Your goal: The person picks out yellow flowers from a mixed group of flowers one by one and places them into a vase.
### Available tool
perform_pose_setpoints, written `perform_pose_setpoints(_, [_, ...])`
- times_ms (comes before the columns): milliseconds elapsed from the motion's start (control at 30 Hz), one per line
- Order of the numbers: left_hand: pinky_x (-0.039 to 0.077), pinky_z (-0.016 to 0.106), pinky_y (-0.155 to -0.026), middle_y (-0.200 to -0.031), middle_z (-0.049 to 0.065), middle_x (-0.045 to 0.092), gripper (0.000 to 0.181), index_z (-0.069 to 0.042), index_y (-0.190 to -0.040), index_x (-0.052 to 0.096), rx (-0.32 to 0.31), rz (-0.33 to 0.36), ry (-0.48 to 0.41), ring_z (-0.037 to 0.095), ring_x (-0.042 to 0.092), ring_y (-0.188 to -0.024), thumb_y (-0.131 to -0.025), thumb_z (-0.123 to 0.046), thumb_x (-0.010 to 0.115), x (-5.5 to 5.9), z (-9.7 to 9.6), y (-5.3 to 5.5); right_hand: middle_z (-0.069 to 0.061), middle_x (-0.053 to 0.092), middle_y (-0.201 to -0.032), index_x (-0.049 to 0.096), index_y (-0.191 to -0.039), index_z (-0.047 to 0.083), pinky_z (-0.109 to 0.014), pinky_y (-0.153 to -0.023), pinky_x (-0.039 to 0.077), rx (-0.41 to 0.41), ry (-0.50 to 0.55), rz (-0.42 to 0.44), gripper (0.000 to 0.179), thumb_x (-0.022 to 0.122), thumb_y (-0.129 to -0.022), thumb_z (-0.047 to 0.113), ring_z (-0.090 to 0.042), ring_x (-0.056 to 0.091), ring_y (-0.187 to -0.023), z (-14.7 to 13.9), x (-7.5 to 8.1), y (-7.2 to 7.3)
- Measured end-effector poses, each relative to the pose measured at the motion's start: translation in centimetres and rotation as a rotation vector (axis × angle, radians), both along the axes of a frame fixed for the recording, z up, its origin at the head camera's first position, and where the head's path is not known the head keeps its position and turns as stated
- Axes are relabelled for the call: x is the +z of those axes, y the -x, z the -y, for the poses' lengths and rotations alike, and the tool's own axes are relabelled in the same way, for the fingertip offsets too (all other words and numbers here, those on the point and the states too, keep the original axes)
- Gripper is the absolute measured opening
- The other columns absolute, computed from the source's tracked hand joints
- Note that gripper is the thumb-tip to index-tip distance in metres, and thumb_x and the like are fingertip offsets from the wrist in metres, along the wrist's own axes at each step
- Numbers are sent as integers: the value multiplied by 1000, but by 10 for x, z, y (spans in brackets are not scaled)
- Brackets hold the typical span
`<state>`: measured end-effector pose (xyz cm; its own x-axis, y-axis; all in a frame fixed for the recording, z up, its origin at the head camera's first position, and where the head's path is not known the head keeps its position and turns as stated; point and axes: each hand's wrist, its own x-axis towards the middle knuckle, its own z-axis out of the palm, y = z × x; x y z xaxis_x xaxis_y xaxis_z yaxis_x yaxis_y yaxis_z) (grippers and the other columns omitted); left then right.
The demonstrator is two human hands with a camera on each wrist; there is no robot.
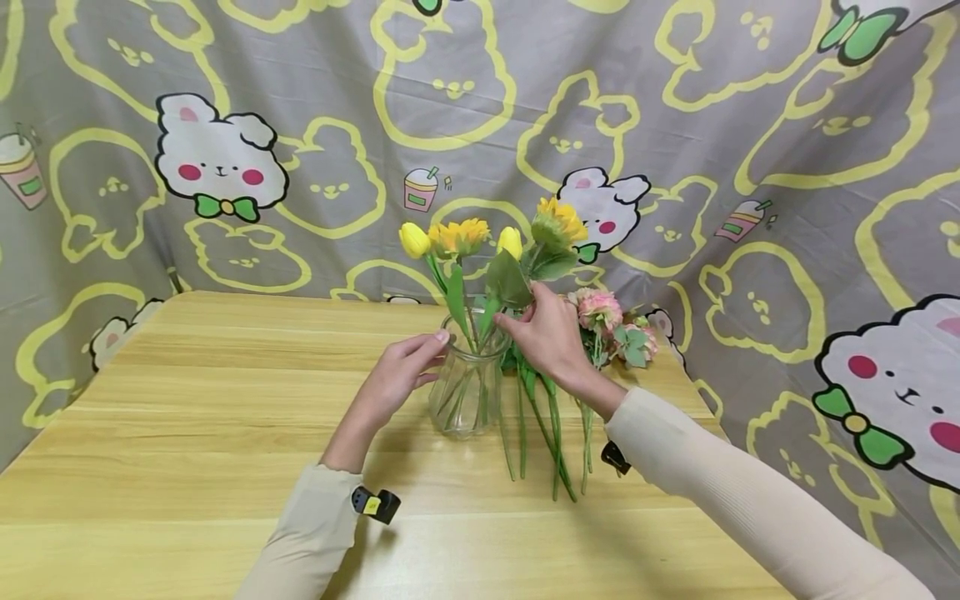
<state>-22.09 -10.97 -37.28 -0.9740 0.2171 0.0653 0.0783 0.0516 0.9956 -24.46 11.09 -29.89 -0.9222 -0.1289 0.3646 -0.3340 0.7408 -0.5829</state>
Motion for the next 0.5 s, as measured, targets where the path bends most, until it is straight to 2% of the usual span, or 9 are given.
perform_pose_setpoints(133, [49, 46, -112, -139, 19, 57, 62, -1, -141, 56, 0, 1, -3, 34, 54, -134, -104, -50, 52, 0, -1, 1, -6, 63, -71, 59, -115, 4, -34, -57, 52, -20, -2, 37, 43, 78, -90, 33, -19, 58, -55, -3, -2, -1])
perform_pose_setpoints(233, [50, 46, -111, -140, 21, 57, 61, 0, -141, 55, -2, 0, -2, 35, 54, -134, -105, -48, 51, -1, -1, 1, -7, 63, -73, 59, -111, 4, -35, -58, 51, -26, 0, 64, 42, 78, -90, 36, -20, 57, -56, -6, -2, -1])
perform_pose_setpoints(500, [49, 47, -112, -142, 23, 55, 62, 2, -142, 54, -10, -2, 0, 36, 53, -136, -105, -48, 51, -2, -1, 2, -6, 67, -88, 61, -121, 7, -37, -66, 54, -28, -27, 155, 47, 71, -94, 44, -21, 63, -68, -19, -3, -3])
